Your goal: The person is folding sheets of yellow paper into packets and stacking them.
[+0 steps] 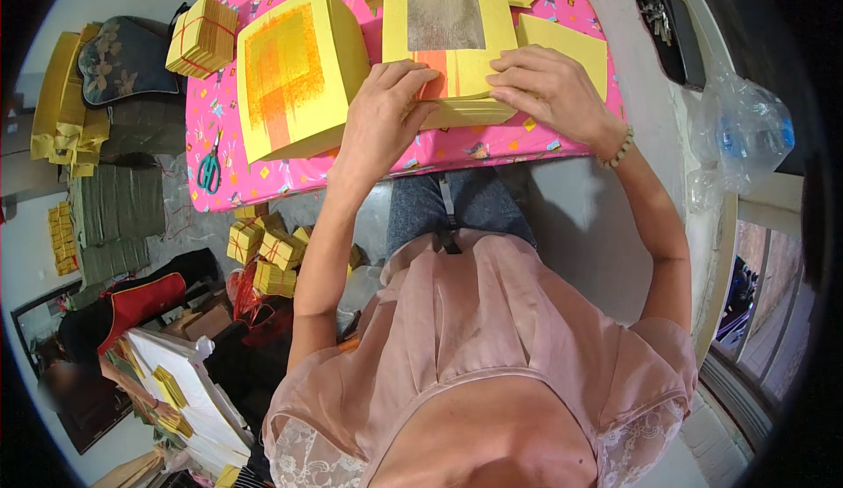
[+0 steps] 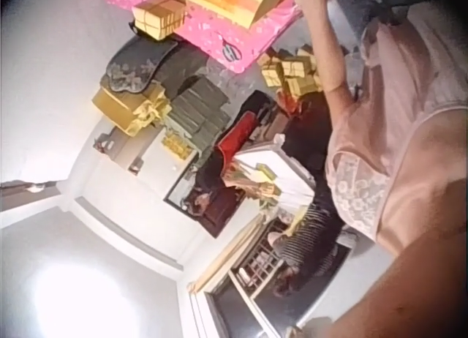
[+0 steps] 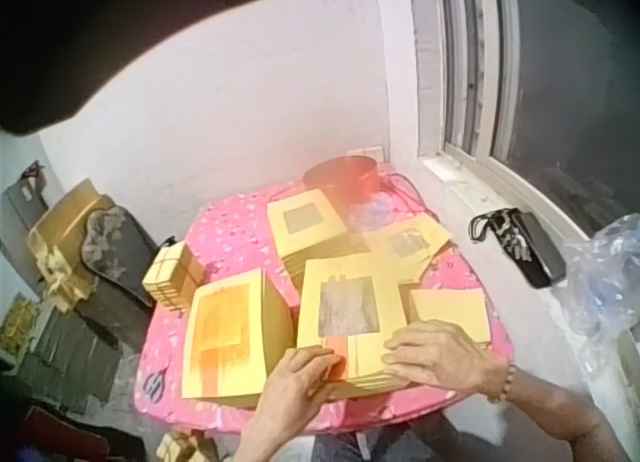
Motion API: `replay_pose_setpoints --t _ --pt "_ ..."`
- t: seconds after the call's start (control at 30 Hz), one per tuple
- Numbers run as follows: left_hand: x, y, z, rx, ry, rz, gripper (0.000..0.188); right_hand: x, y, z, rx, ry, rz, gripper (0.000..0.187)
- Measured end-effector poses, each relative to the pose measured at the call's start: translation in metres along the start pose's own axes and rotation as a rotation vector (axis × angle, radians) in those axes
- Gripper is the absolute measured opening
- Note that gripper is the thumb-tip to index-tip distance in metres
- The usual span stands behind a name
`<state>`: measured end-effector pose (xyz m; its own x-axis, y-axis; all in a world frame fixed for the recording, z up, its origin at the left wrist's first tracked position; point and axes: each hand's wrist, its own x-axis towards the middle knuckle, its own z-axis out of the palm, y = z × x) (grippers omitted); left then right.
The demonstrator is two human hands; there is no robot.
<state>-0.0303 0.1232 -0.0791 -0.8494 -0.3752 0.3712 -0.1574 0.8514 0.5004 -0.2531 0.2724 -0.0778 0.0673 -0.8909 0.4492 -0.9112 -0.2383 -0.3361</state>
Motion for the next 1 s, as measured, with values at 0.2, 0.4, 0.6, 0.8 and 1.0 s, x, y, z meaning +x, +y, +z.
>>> replay_pose_setpoints --t 0.2,0.4,0.6,0.8,1.0 --pt "0.0018 -0.0015 -0.0051 -0.062 -0.004 -0.015 0.029 0.0051 -0.0019 -0.0017 0.048 0.0 0.038 0.02" --pt "0.0032 -0.0045 -0.0056 -0.082 -0.008 0.003 0.024 0.005 -0.0005 -0.0037 0.228 -0.059 0.174 0.015" --pt "0.0017 -0.0093 -0.0034 -0.085 0.015 0.011 0.021 0.0063 0.0014 -0.0028 0.264 -0.055 0.183 0.015" --pt "0.0036 -0.0085 -0.002 -0.078 0.025 0.007 0.02 0.0058 0.0028 -0.0022 0.275 -0.046 0.2 0.014" --pt "0.004 -0.0085 -0.0021 -0.074 0.044 0.017 0.019 0.0064 0.002 -0.001 0.29 -0.033 0.217 0.013"
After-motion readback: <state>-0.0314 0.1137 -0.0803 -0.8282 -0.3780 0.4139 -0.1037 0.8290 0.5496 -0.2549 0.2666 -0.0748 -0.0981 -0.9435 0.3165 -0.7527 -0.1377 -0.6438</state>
